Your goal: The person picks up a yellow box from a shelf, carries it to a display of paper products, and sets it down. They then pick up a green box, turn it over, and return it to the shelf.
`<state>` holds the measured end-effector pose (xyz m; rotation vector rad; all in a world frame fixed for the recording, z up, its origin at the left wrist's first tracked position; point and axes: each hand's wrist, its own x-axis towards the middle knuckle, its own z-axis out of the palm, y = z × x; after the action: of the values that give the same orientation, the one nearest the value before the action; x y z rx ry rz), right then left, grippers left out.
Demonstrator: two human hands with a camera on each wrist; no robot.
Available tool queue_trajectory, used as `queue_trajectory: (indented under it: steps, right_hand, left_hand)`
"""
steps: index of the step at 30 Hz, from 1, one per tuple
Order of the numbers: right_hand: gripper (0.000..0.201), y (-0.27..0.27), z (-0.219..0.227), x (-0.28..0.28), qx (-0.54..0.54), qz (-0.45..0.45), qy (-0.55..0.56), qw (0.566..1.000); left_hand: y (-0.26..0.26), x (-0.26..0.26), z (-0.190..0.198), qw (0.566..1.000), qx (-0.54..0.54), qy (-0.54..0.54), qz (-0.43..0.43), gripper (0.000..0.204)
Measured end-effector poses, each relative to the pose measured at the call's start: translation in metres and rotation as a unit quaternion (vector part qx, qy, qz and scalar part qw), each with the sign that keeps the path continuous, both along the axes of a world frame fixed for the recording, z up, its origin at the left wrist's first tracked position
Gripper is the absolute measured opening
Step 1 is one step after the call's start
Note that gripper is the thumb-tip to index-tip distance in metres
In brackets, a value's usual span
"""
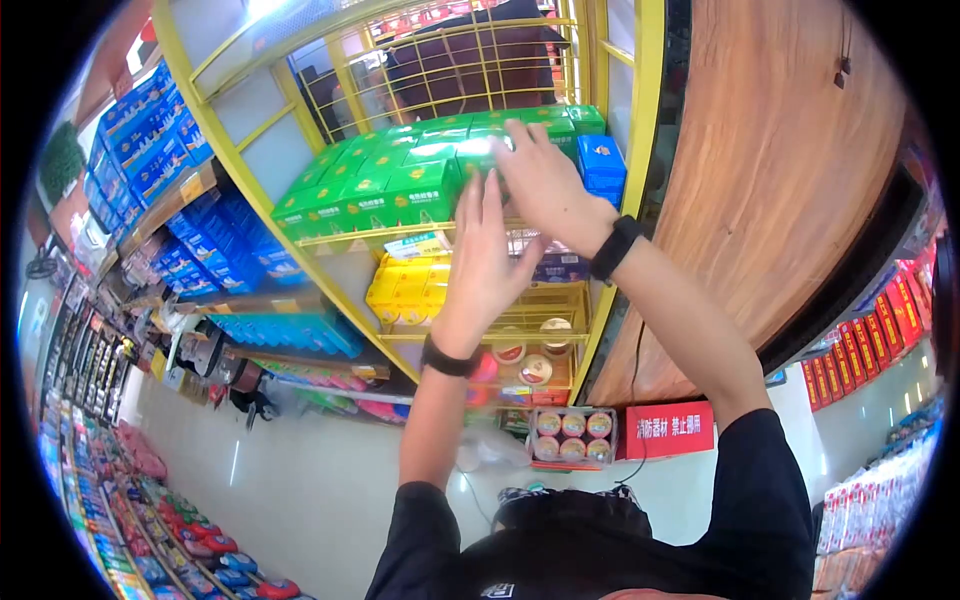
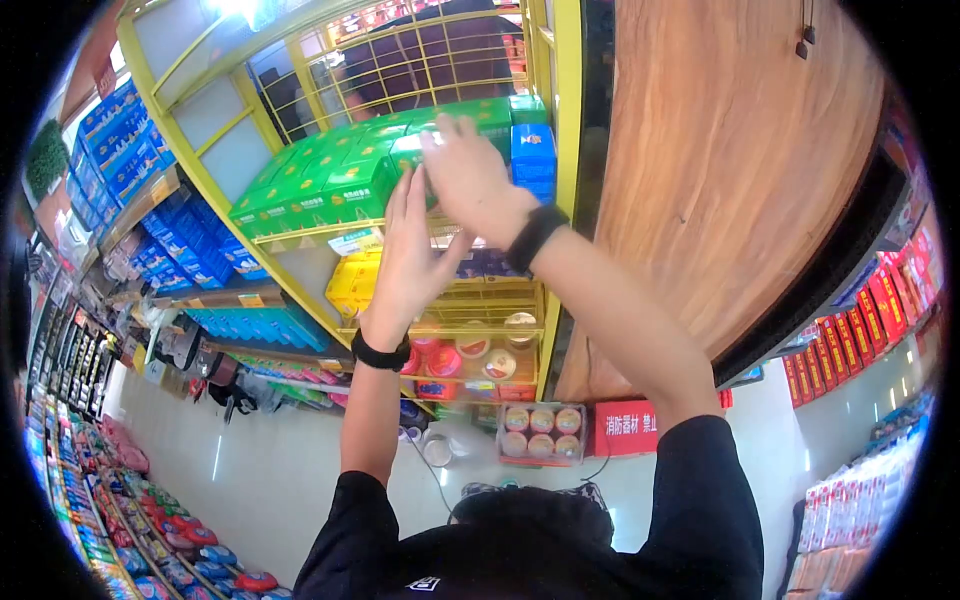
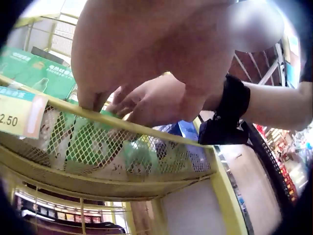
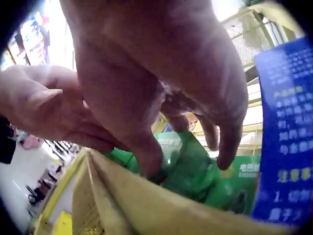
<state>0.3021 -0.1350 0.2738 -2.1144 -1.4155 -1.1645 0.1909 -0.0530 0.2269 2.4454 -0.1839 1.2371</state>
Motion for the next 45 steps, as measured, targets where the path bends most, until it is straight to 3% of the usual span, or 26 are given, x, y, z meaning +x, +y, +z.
queue_trajectory:
  steps: [1,2,4,8,10,12,14,15,17,19,20,22,23,24,26,27,29,30,32,34,37,40,45]
  right_hand:
    - [0.034,0.002,0.003,-0.006,-0.031,-0.043,0.009,0.999]
    - [0.034,0.003,0.006,-0.007,-0.034,-0.046,0.013,0.998]
    - [0.053,0.002,0.006,-0.008,-0.056,-0.035,0.096,0.993]
    - [0.055,-0.006,0.009,-0.017,-0.027,-0.042,0.122,0.991]
    - [0.059,-0.023,0.008,-0.038,0.048,0.028,-0.019,0.998]
    - [0.055,-0.054,0.002,-0.070,0.090,0.121,0.061,0.987]
    - [0.048,-0.087,-0.023,-0.087,0.098,0.210,0.082,0.969]
    - [0.044,-0.111,-0.035,-0.100,0.070,0.212,0.124,0.967]
    - [0.041,-0.162,-0.063,-0.116,0.023,0.202,0.193,0.960]
    - [0.039,-0.211,-0.107,-0.122,0.002,0.153,0.225,0.962]
    - [0.037,-0.236,-0.132,-0.125,0.001,0.113,0.230,0.967]
    - [0.026,-0.290,-0.193,-0.135,0.008,0.035,0.248,0.968]
    - [0.020,-0.319,-0.219,-0.146,0.007,-0.004,0.306,0.952]
    - [0.015,-0.345,-0.246,-0.161,0.007,-0.040,0.362,0.931]
    - [0.011,-0.383,-0.301,-0.193,0.126,-0.110,0.355,0.920]
    - [0.011,-0.403,-0.315,-0.213,0.133,-0.129,0.353,0.917]
    - [0.011,-0.436,-0.337,-0.250,0.235,-0.213,0.458,0.831]
    - [0.011,-0.451,-0.350,-0.266,0.246,-0.229,0.456,0.824]
    - [0.017,-0.483,-0.374,-0.296,0.248,-0.272,0.542,0.755]
    - [0.017,-0.510,-0.382,-0.318,0.255,-0.302,0.544,0.740]
    - [0.010,-0.541,-0.393,-0.345,0.269,-0.357,0.526,0.723]
    - [0.010,-0.572,-0.381,-0.361,0.308,-0.362,0.482,0.736]
    - [0.030,-0.598,-0.389,-0.381,0.321,-0.358,0.508,0.715]
  left_hand:
    - [0.001,0.003,0.001,1.000,0.011,-0.015,-0.008,0.081]
    - [0.001,0.005,0.001,1.000,0.008,-0.012,-0.011,0.081]
    - [0.000,0.009,-0.001,0.999,0.036,-0.028,0.008,0.078]
    - [-0.006,0.013,-0.002,0.999,0.037,-0.019,0.030,0.081]
    - [0.001,0.018,-0.006,0.998,0.035,-0.042,-0.017,0.082]
    - [0.003,0.013,-0.011,0.998,0.039,-0.032,-0.030,0.083]
    - [-0.005,0.008,-0.021,0.979,-0.169,-0.061,-0.100,0.068]
    - [-0.017,0.001,-0.024,0.978,-0.168,-0.055,-0.114,0.068]
    - [-0.050,-0.017,-0.029,0.978,-0.172,-0.119,-0.009,0.045]
    - [-0.086,-0.029,-0.065,0.976,-0.193,-0.094,-0.041,0.021]
    - [-0.110,-0.043,-0.081,0.973,-0.216,-0.004,-0.078,0.011]
    - [-0.150,-0.055,-0.149,0.949,-0.227,0.085,-0.201,0.009]
    - [-0.174,-0.064,-0.175,0.943,-0.180,0.160,-0.229,0.012]
    - [-0.203,-0.078,-0.204,0.914,-0.200,0.255,-0.246,0.013]
    - [-0.276,-0.090,-0.213,0.860,-0.245,0.299,-0.333,0.012]
    - [-0.305,-0.098,-0.227,0.834,-0.259,0.352,-0.338,0.013]
    - [-0.340,-0.113,-0.274,0.797,-0.262,0.413,-0.354,0.014]
    - [-0.351,-0.115,-0.309,0.778,-0.197,0.446,-0.397,0.016]
    - [-0.381,-0.117,-0.321,0.741,-0.117,0.482,-0.454,0.018]
    - [-0.415,-0.119,-0.306,0.711,-0.082,0.512,-0.475,0.019]
    - [-0.463,-0.123,-0.332,0.689,-0.100,0.495,-0.519,0.019]
    - [-0.503,-0.129,-0.334,0.641,-0.069,0.519,-0.561,0.023]
    - [-0.543,-0.133,-0.331,0.560,-0.005,0.571,-0.601,0.026]
